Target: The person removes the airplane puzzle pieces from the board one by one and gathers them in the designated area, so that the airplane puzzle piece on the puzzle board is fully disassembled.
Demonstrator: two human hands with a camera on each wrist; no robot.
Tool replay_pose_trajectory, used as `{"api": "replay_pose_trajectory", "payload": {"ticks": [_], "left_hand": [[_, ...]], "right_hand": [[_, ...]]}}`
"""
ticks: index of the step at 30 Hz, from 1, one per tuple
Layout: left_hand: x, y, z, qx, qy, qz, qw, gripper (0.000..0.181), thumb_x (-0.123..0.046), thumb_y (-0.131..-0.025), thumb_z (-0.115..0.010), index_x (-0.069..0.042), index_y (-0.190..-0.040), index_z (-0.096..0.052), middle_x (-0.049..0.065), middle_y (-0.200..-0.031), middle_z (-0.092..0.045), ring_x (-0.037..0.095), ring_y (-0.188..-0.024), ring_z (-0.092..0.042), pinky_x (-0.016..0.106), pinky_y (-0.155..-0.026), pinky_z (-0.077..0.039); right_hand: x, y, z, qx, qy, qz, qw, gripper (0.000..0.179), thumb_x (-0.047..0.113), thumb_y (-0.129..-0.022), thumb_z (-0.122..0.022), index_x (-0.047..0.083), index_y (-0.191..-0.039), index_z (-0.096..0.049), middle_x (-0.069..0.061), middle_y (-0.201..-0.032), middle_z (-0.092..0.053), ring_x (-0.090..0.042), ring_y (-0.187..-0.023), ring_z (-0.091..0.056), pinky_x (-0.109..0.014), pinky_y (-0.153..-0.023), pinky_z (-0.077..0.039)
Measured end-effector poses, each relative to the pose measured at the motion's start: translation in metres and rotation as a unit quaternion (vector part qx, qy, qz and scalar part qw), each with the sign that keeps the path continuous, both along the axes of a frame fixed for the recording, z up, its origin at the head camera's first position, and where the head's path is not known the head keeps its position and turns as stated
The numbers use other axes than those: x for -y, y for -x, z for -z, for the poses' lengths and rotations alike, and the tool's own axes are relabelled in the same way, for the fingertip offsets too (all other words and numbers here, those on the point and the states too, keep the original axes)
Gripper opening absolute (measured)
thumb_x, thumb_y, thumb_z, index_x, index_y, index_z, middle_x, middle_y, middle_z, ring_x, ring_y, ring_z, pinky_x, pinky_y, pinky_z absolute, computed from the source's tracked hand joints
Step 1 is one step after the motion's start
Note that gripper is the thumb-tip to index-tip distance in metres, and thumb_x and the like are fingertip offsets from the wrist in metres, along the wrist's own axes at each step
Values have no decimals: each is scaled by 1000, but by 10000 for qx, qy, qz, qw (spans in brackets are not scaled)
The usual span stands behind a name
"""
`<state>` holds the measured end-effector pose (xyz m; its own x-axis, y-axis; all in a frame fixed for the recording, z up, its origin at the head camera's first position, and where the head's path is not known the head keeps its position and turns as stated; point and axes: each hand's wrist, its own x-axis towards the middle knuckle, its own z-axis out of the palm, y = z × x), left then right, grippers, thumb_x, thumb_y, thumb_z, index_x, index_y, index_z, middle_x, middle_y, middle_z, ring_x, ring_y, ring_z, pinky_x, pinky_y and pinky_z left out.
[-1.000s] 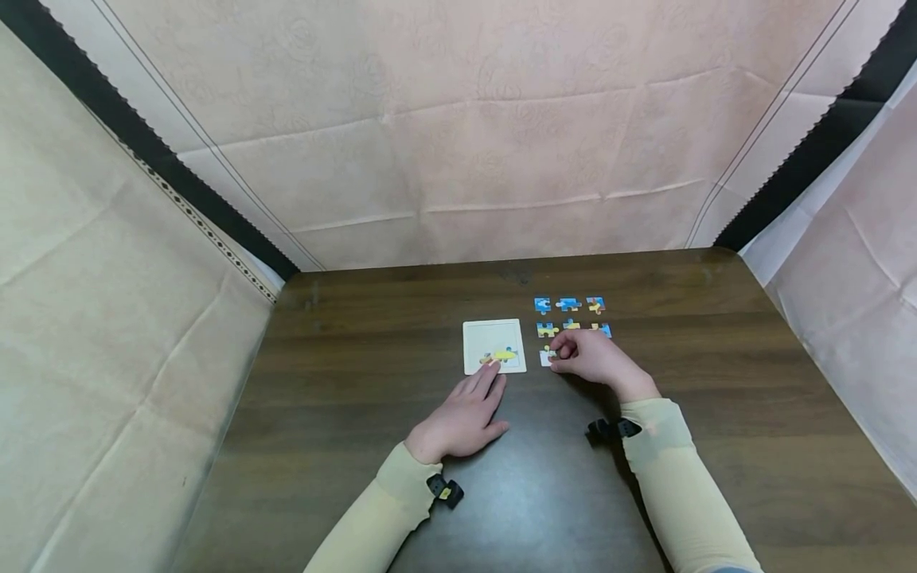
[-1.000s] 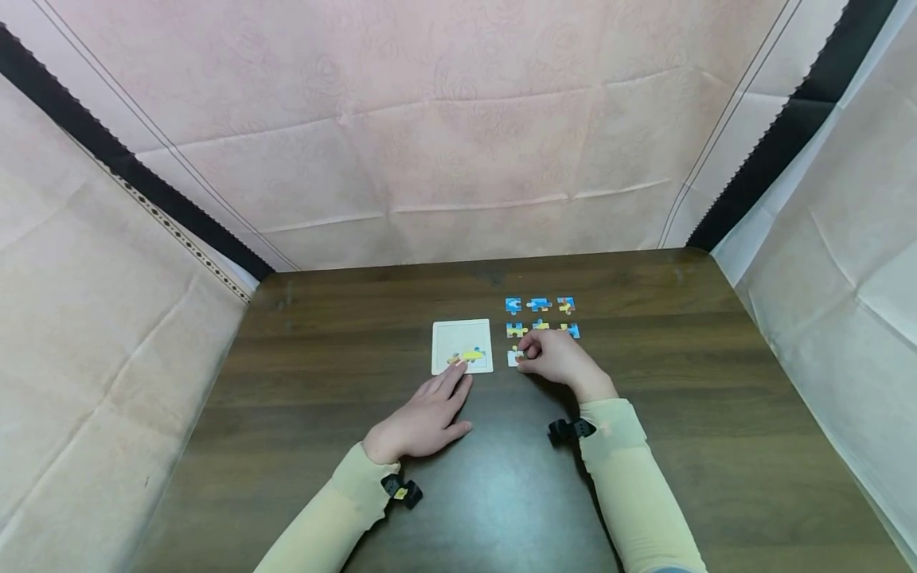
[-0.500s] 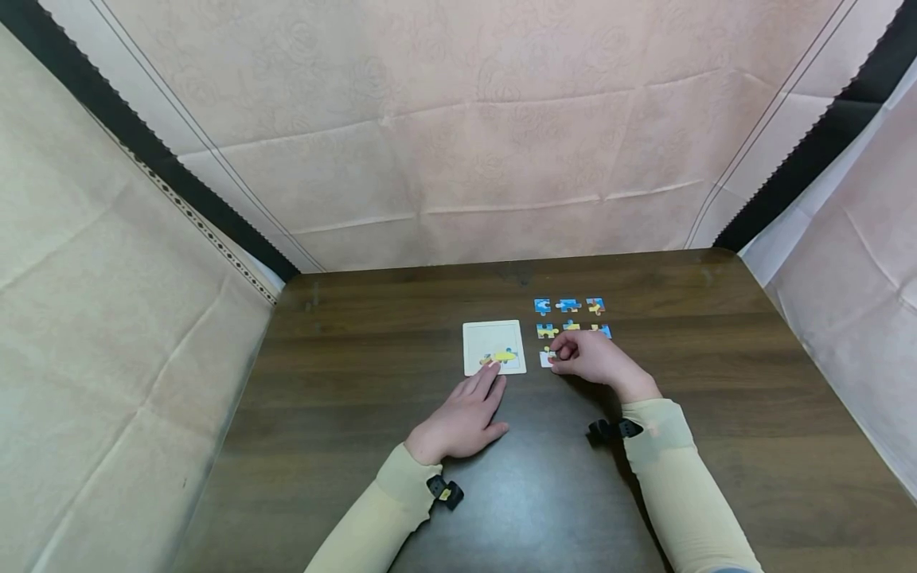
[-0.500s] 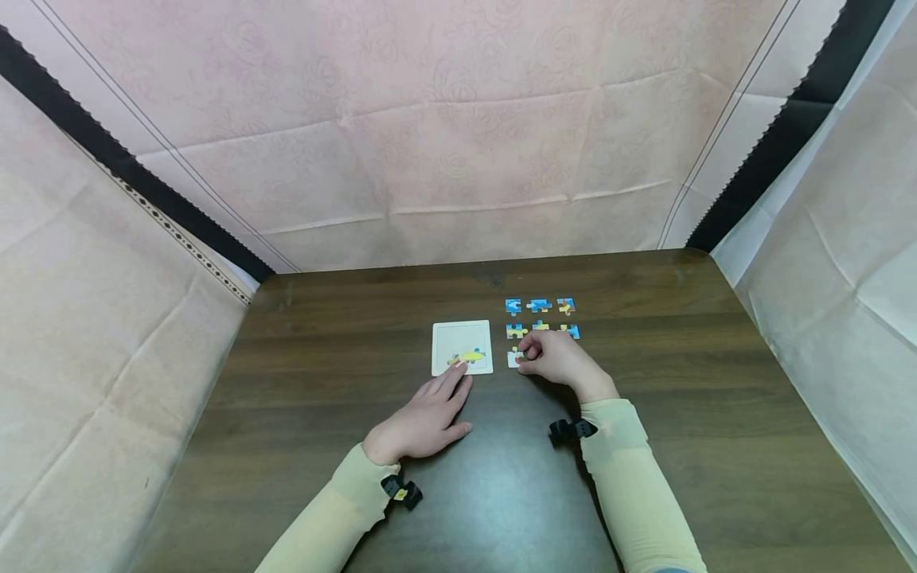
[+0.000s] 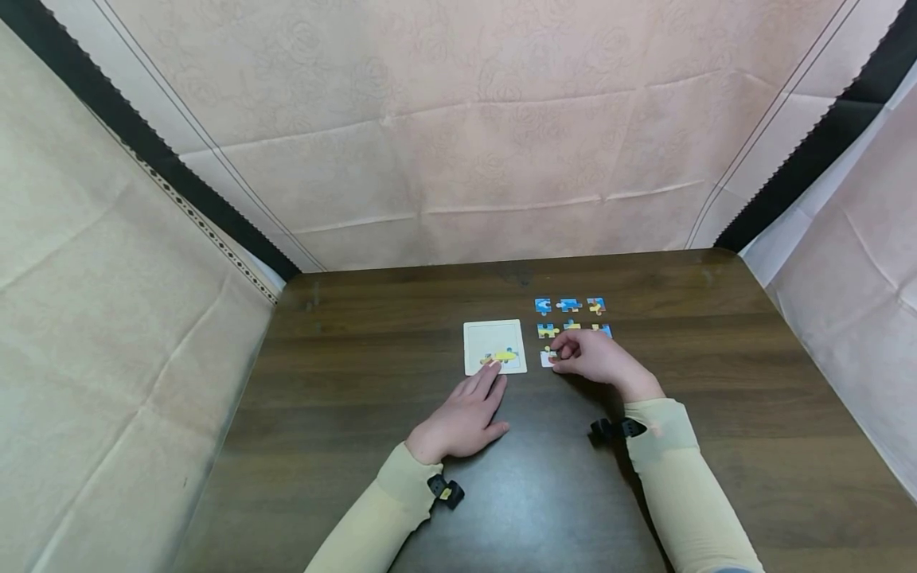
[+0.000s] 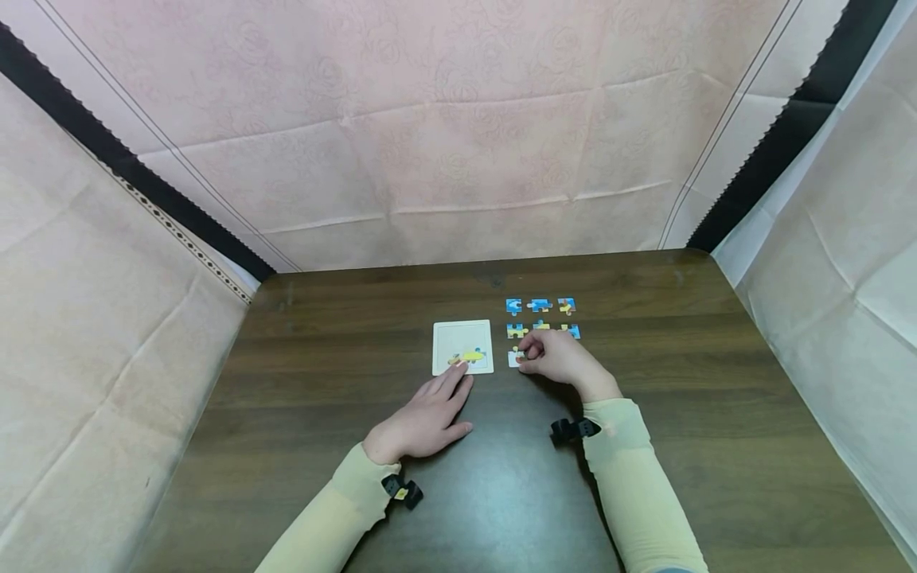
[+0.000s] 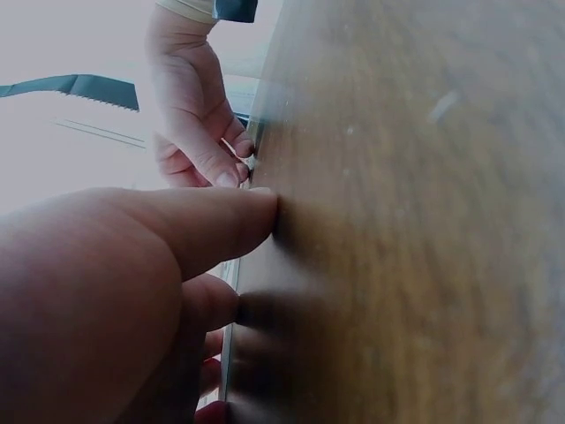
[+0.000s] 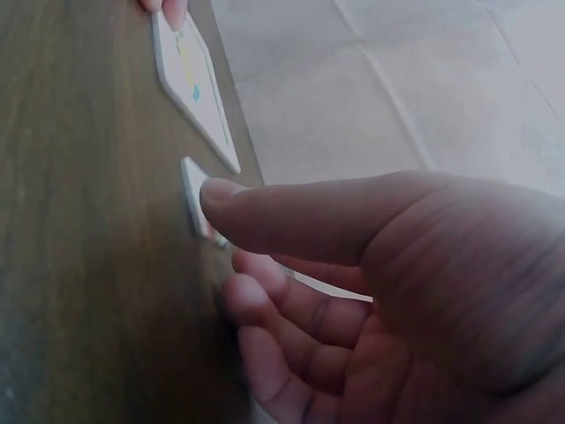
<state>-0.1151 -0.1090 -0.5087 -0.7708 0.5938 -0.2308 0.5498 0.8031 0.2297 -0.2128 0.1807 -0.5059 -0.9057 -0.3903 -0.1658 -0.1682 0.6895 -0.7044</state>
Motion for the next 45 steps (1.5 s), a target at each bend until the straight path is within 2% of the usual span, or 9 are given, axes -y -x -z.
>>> {"api": "replay_pose_trajectory", "payload": {"ticks": [6, 13, 18, 21, 25, 31, 34, 40, 45], "left_hand": [[1, 0, -1, -7, -84, -2, 10000, 78, -49, -111, -52, -5, -170, -26, 14, -179, -7, 30, -165, -6, 47, -130, -20], [2, 3, 5, -45, -187, 17, 9998, 78, -49, -111, -53, -3, -169, -27, 15, -179, -8, 30, -165, -6, 48, -130, -21], [2, 3, 7, -105, -213, 60, 9997, 78, -48, -111, -53, -2, -169, -28, 16, -179, -10, 30, -165, -7, 47, -129, -21], [1, 2, 5, -125, -133, 43, 9998, 78, -48, -111, -53, -3, -169, -28, 16, -179, -10, 30, -165, -7, 46, -130, -20], [-1, 1, 2, -171, 26, -12, 9998, 78, -50, -111, -53, -4, -169, -28, 15, -179, -9, 29, -165, -7, 45, -130, -20], [-8, -3, -6, -261, 132, -72, 9995, 74, -50, -110, -55, -3, -165, -38, 19, -177, -16, 34, -164, -11, 48, -129, -21], [-11, -3, -7, -289, 154, -26, 9995, 73, -50, -110, -55, -3, -164, -41, 18, -177, -17, 33, -164, -11, 47, -129, -22], [-14, -2, -4, -305, 121, 129, 9994, 72, -49, -111, -55, -2, -164, -41, 16, -177, -17, 29, -164, -12, 43, -129, -22], [-14, 0, -2, -348, 113, 138, 9992, 72, -48, -111, -55, -3, -164, -41, 16, -177, -19, 28, -164, -16, 43, -129, -23]], "right_hand": [[12, -1, -8, -252, 122, 2, 9996, 27, 18, -95, -84, 7, -117, -74, -4, -97, -69, -23, -88, -62, -38, -80, -53], [46, 5, -12, -654, 215, -398, 9968, 19, 14, -103, -73, 8, -121, -76, -4, -103, -73, -22, -90, -64, -41, -82, -58], [68, 10, -7, -694, 230, -619, 9954, 19, 8, -104, -69, 8, -121, -77, -4, -107, -74, -22, -95, -66, -45, -93, -58], [75, 11, -4, -583, 191, -678, 9958, 22, 2, -101, -70, 7, -121, -76, -4, -105, -74, -22, -95, -66, -45, -93, -59], [78, 10, -3, -411, 172, -678, 9967, 24, -1, -98, -71, 6, -119, -76, -4, -102, -73, -22, -93, -66, -44, -91, -59], [79, 10, -3, -246, 215, -515, 9981, 23, -1, -97, -73, 6, -118, -75, -5, -101, -72, -23, -93, -66, -44, -90, -59], [78, 10, -3, -205, 219, -478, 9984, 23, -1, -96, -73, 7, -118, -75, -5, -102, -72, -23, -92, -66, -43, -88, -58], [76, 12, -3, -246, 165, -558, 9980, 22, 0, -98, -72, 7, -118, -75, -4, -102, -72, -22, -93, -66, -43, -88, -57], [78, 13, -3, -487, 107, -566, 9972, 17, 6, -103, -68, 8, -117, -77, -5, -104, -74, -22, -92, -66, -45, -89, -57]]}}
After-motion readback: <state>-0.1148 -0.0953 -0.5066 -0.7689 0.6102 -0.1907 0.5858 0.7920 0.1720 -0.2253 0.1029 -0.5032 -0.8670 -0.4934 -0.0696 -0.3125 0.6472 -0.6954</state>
